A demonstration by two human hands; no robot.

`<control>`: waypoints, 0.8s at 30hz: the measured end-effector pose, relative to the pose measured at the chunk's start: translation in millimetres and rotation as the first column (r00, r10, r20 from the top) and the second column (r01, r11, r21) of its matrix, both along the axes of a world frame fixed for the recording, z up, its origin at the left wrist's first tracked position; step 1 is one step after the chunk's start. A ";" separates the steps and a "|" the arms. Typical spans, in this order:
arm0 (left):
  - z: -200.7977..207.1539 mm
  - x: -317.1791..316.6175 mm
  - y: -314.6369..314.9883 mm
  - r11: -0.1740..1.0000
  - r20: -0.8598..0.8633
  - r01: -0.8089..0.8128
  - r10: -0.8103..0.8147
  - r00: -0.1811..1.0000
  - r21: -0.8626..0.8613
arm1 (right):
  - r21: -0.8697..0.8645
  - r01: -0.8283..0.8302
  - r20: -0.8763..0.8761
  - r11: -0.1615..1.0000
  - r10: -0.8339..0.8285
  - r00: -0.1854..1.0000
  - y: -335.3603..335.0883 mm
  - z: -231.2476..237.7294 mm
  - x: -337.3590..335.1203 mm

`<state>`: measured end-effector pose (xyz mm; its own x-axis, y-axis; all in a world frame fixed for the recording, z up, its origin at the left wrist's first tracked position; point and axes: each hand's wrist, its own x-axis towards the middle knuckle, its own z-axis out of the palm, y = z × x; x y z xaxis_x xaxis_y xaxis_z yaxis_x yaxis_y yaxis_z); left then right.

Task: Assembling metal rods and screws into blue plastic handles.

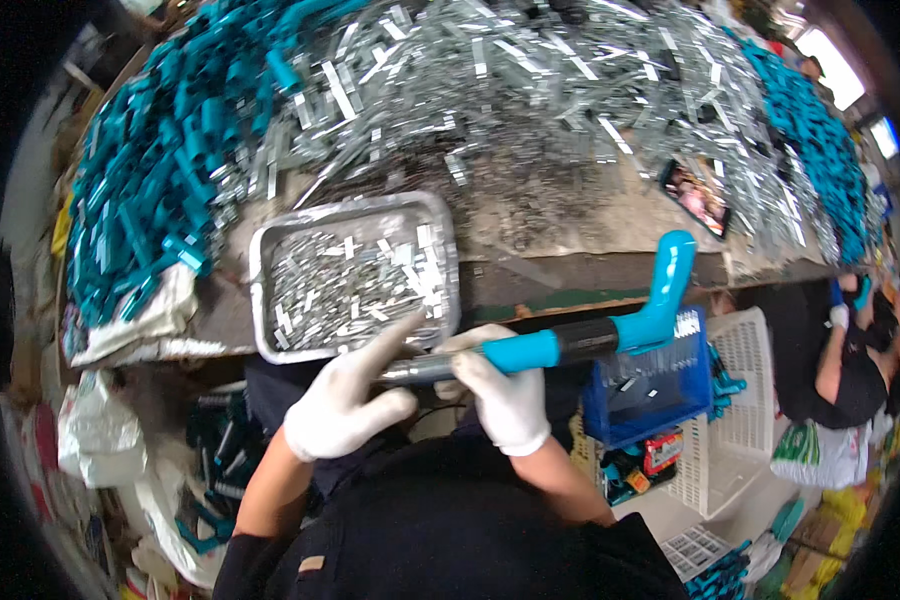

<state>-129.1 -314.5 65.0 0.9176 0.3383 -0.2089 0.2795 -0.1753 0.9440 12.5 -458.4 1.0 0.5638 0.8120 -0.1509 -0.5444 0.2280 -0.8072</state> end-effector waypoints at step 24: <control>-112.5 -3.6 -67.4 0.836 0.198 -0.252 0.175 0.964 0.487 | -0.102 0.089 0.806 0.991 0.030 0.591 -19.6 -27.9 -22.2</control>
<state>-132.7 -381.9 -47.5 0.8165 0.5523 0.1683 0.2382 -0.5877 0.7732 -9.7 -478.0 -26.8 0.5268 0.8013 0.2835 0.3456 0.1028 -0.9327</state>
